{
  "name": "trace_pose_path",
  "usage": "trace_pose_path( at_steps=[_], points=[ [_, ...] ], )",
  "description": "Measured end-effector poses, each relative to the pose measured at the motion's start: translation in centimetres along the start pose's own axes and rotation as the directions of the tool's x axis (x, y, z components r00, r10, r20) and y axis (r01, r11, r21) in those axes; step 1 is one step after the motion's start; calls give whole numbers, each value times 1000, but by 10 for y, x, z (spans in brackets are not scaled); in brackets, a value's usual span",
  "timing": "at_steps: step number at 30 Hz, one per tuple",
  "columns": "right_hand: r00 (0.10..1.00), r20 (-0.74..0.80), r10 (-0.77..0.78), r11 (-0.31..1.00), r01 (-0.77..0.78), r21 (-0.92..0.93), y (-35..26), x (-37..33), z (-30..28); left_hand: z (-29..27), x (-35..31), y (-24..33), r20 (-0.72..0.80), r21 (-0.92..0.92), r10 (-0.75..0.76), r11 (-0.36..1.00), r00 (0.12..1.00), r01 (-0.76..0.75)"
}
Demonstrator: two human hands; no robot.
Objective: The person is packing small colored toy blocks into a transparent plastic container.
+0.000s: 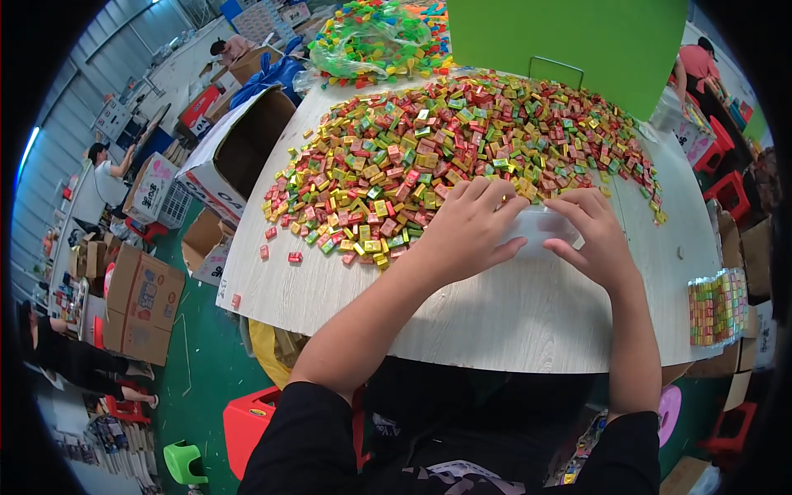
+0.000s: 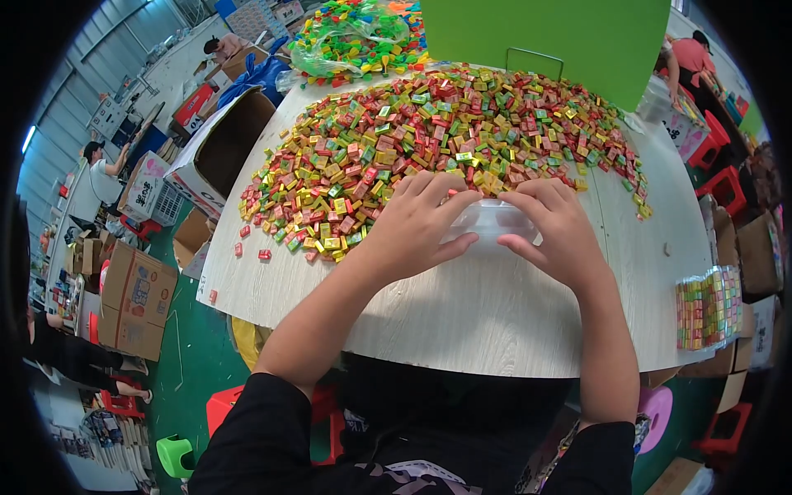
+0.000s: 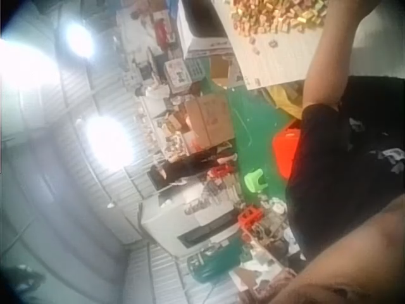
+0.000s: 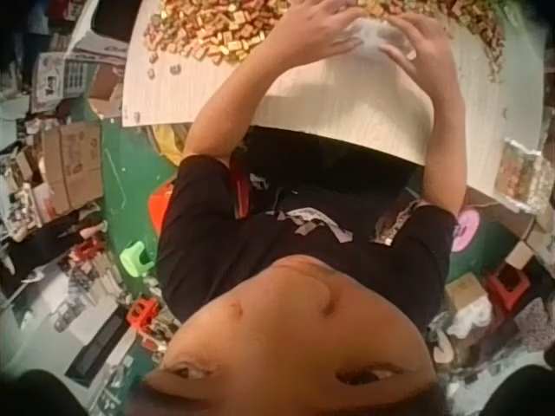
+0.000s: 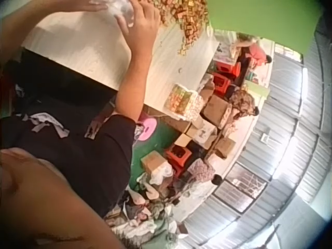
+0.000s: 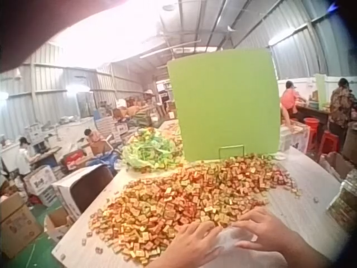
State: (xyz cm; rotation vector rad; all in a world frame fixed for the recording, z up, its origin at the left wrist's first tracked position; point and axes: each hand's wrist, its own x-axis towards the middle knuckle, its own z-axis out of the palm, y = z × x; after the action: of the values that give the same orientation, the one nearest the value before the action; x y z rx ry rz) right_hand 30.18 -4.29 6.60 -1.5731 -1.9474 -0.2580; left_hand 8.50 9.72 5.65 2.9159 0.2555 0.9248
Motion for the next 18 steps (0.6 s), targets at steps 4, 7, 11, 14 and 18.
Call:
trace_pose_path(
  at_steps=[4,7,11,14,18],
  points=[
    [1000,9,-6,1000,6,-10,2,-1,0,0,-1,0,-26,23,31,999,999,-31],
    [1000,9,5,1000,-5,-3,0,0,0,0,0,0,-17,15,18,1000,1000,-18],
    [1000,10,17,1000,-17,-1,-1,0,0,0,0,0,-21,2,8,1000,1000,-8],
    [1000,20,4,1000,-4,-1,2,-2,0,0,-1,-1,-5,5,31,1000,1000,-31],
    [1000,21,8,1000,-8,2,0,0,0,0,-1,0,0,12,31,999,1000,-31]
  ],
)
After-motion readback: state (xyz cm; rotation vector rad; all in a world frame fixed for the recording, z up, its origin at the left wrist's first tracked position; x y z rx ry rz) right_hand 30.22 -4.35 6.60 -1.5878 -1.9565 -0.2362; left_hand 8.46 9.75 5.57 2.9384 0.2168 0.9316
